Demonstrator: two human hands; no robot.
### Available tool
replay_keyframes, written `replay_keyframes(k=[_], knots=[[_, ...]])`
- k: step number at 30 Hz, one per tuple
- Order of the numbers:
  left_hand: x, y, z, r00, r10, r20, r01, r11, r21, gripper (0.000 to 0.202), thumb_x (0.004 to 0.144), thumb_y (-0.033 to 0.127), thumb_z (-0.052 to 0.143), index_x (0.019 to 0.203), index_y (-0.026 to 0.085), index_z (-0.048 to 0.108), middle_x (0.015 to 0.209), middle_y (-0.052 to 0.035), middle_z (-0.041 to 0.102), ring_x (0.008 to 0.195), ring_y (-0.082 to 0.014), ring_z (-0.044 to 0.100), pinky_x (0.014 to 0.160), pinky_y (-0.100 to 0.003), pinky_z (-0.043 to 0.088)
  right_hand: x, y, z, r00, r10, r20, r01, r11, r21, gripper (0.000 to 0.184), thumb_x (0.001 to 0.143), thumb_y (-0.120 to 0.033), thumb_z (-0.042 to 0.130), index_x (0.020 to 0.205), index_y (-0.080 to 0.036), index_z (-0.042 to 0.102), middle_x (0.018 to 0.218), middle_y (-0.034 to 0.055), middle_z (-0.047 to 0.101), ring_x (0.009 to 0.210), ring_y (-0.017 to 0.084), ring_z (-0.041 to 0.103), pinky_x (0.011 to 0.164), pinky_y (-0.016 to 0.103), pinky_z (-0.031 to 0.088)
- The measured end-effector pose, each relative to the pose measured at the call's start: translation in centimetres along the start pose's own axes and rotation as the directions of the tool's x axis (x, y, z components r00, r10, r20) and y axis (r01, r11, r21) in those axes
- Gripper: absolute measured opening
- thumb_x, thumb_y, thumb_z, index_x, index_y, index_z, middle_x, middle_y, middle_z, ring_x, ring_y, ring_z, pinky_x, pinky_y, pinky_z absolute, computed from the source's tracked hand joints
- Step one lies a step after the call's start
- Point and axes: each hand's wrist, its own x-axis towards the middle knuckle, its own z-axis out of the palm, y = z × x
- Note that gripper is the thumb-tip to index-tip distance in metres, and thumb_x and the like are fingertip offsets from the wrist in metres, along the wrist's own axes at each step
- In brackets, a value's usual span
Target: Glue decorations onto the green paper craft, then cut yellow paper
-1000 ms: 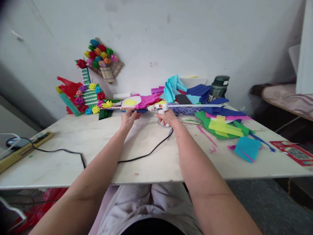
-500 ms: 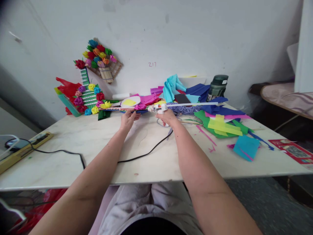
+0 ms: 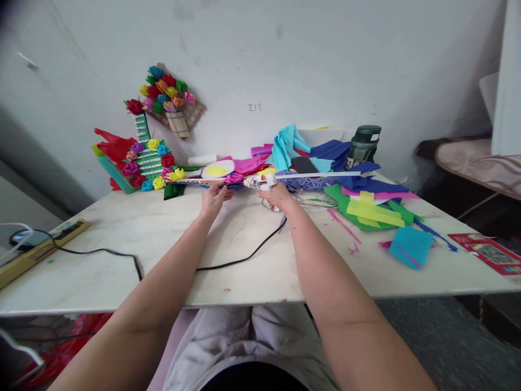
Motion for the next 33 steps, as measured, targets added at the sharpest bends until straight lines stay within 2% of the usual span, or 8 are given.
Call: replay_keyframes(k=[9, 14, 17, 21, 28, 33], knots=[[-0.2, 0.2, 0.0, 1.000, 0.011, 0.000, -0.011, 1.000, 0.007, 0.023, 0.076, 0.025, 0.057, 0.095, 0.013, 0.054, 0.065, -0.0023, 0.065, 0.066, -0.0169, 0.066, 0.067, -0.032, 0.054, -0.1, -0.3, 0.1, 0.999, 0.013, 0.043, -0.016, 0.998, 0.055, 0.022, 0.067, -0.019, 0.063, 0.053, -0.018, 0.046, 0.035, -0.0070, 0.043, 0.026, 0.006, 0.037, 0.028, 0.018, 0.031], [-0.2, 0.2, 0.0, 1.000, 0.010, 0.004, -0.010, 1.000, 0.005, 0.023, 0.076, 0.024, 0.057, 0.096, 0.013, 0.054, 0.064, -0.0009, 0.064, 0.066, -0.0146, 0.066, 0.067, -0.029, 0.054, -0.4, -0.8, 0.1, 0.998, 0.025, 0.061, -0.033, 0.991, 0.126, 0.018, 0.066, -0.021, 0.067, 0.064, -0.015, 0.051, 0.042, -0.0044, 0.052, 0.027, 0.005, 0.039, 0.026, 0.017, 0.030], [-0.2, 0.1, 0.0, 1.000, 0.012, -0.002, -0.012, 1.000, 0.004, 0.023, 0.076, 0.023, 0.056, 0.096, 0.013, 0.054, 0.064, -0.0015, 0.064, 0.065, -0.0150, 0.065, 0.068, -0.031, 0.054, -0.5, -0.9, 0.1, 0.998, 0.013, 0.068, -0.022, 0.989, 0.145, 0.020, 0.067, -0.025, 0.069, 0.069, -0.014, 0.052, 0.044, -0.0037, 0.053, 0.029, 0.005, 0.041, 0.026, 0.016, 0.031], [-0.1, 0.1, 0.0, 1.000, 0.018, -0.008, -0.018, 1.000, 0.007, 0.021, 0.077, 0.022, 0.055, 0.096, 0.012, 0.054, 0.065, -0.0025, 0.064, 0.065, -0.0160, 0.065, 0.068, -0.033, 0.054, -0.2, -0.4, 0.2, 0.998, 0.024, 0.062, -0.032, 0.991, 0.128, 0.024, 0.067, -0.030, 0.070, 0.069, -0.014, 0.053, 0.044, -0.0045, 0.052, 0.028, 0.005, 0.040, 0.026, 0.016, 0.032], [-0.1, 0.0, -0.1, 1.000, 0.000, -0.010, 0.000, 1.000, 0.013, 0.025, 0.076, 0.024, 0.057, 0.097, 0.013, 0.055, 0.065, -0.0021, 0.064, 0.066, -0.0166, 0.066, 0.069, -0.034, 0.053, 0.3, 0.4, 0.5, 0.999, 0.014, 0.043, -0.018, 0.997, 0.081, 0.026, 0.068, -0.030, 0.069, 0.061, -0.017, 0.049, 0.039, -0.0069, 0.045, 0.026, 0.006, 0.039, 0.026, 0.018, 0.034], [-0.1, 0.1, -0.1, 1.000, 0.000, -0.010, 0.000, 1.000, 0.010, 0.025, 0.075, 0.025, 0.058, 0.097, 0.013, 0.055, 0.066, -0.0024, 0.064, 0.066, -0.0171, 0.066, 0.069, -0.034, 0.054, 0.2, 0.1, 0.5, 1.000, 0.000, 0.028, -0.001, 0.999, 0.038, 0.027, 0.068, -0.029, 0.069, 0.058, -0.018, 0.047, 0.036, -0.0073, 0.042, 0.026, 0.007, 0.039, 0.029, 0.018, 0.036]])
